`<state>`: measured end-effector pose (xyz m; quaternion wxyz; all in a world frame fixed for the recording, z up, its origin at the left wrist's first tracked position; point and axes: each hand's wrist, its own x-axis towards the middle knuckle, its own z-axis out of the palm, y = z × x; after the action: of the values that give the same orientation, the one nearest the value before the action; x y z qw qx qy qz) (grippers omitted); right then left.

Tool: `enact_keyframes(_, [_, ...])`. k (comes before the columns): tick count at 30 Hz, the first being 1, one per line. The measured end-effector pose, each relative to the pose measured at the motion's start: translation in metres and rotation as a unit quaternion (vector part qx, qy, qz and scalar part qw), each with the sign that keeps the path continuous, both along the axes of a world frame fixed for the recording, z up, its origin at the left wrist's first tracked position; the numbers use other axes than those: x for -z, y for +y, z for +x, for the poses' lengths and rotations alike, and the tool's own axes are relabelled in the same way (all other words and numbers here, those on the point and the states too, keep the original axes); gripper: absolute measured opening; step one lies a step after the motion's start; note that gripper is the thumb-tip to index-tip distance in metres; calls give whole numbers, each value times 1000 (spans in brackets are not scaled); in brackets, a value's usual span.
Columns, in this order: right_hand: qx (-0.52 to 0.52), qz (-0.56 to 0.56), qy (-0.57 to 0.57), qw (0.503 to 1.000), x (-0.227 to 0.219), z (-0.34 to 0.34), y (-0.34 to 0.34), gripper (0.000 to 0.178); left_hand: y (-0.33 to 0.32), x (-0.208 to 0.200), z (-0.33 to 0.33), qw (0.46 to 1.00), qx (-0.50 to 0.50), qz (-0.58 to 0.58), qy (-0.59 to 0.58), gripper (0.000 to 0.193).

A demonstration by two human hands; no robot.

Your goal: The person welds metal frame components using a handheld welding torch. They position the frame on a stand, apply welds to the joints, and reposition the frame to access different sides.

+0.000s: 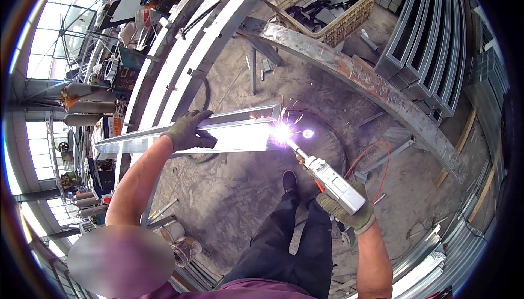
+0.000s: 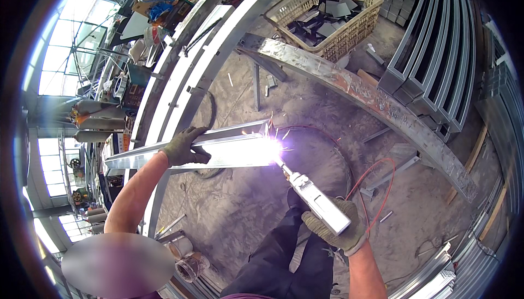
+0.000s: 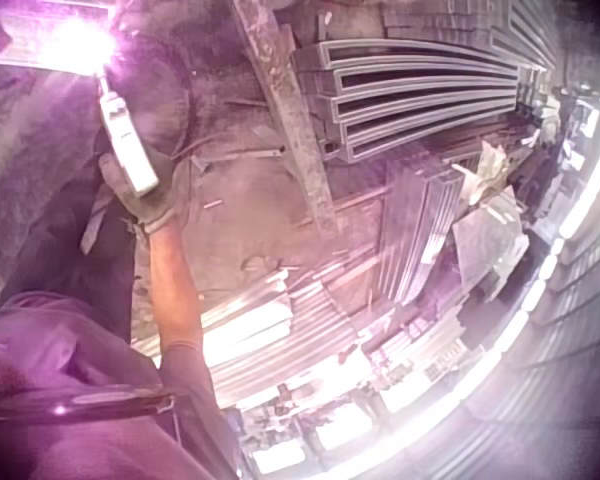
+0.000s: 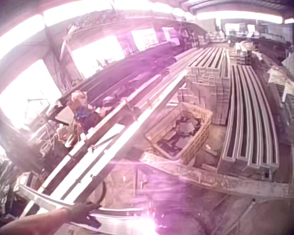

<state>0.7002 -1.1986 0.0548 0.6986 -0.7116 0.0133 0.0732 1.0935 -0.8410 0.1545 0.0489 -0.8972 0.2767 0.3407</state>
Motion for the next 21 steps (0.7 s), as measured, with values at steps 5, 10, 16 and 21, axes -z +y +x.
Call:
enact_keyframes(5, [44, 119, 105, 986, -1, -1, 3, 37, 2, 0, -1, 1000, -5, 0, -2, 107])
enact_keyframes(10, [47, 178, 128, 974, 6, -5, 5, 38, 2, 2, 0, 1000, -2, -6, -1, 109])
enact_keyframes(16, [115, 505, 234, 823, -12, 1, 1, 38, 6, 4, 1, 1000, 3, -12, -6, 111])
enact_keyframes(21, [80, 460, 296, 833, -22, 2, -1, 56, 2, 2, -1, 1000, 22, -6, -20, 110])
